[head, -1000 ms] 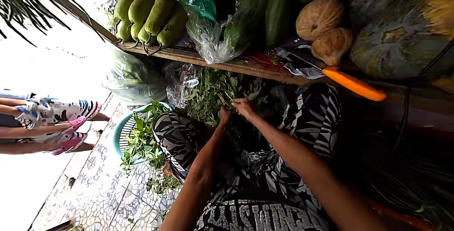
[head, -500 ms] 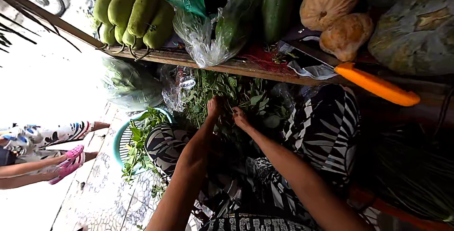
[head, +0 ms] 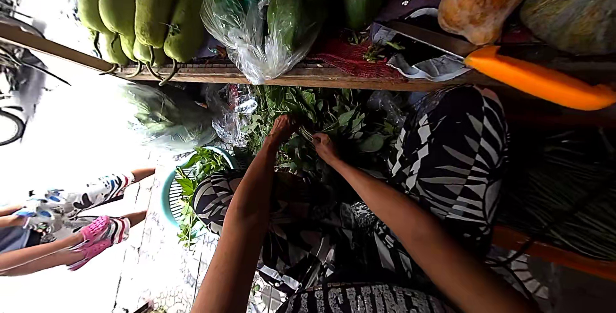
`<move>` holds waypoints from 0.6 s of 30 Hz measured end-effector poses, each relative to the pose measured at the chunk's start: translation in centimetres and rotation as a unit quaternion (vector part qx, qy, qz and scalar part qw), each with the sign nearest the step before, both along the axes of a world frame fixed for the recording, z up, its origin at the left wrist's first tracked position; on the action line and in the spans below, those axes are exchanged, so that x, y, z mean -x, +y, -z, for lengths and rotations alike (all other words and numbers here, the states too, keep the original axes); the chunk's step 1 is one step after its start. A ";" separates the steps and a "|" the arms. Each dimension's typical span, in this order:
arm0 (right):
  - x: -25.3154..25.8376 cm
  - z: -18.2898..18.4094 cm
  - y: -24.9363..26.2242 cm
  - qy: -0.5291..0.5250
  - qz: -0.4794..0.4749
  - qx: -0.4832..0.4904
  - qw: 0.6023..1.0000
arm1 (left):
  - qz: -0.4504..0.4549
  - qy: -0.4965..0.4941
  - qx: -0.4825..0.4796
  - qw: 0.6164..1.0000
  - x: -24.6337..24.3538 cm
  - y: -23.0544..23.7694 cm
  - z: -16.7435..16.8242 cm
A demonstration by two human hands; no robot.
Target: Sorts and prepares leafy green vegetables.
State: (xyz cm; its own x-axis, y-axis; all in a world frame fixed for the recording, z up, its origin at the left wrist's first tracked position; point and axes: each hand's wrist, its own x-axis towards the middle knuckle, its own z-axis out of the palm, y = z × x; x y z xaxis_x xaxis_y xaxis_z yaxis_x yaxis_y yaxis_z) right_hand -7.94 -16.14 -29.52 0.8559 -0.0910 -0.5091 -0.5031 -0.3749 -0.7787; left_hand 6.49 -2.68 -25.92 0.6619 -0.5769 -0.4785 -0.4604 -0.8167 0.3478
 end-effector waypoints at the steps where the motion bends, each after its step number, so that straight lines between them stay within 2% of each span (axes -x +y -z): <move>1: 0.0 0.0 -0.1 -0.001 0.001 0.000 1.000 | 0.002 0.001 0.003 1.000 -0.1 0.0 0.0; 7: 0.3 0.3 0.2 -0.023 0.022 -0.009 0.999 | -0.009 0.023 0.047 0.999 -0.4 0.4 -0.4; 18: 0.5 1.2 0.1 -0.041 0.028 -0.037 0.998 | -0.024 0.039 0.057 0.997 -0.4 1.0 -0.4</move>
State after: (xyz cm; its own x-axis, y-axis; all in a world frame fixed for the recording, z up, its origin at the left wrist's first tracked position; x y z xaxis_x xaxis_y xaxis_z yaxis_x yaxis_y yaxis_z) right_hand -8.42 -16.01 -30.70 0.8891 -0.1050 -0.4455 -0.4560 -0.2881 -0.8420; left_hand 6.90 -1.67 -25.51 0.6540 -0.5986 -0.4626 -0.3891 -0.7906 0.4728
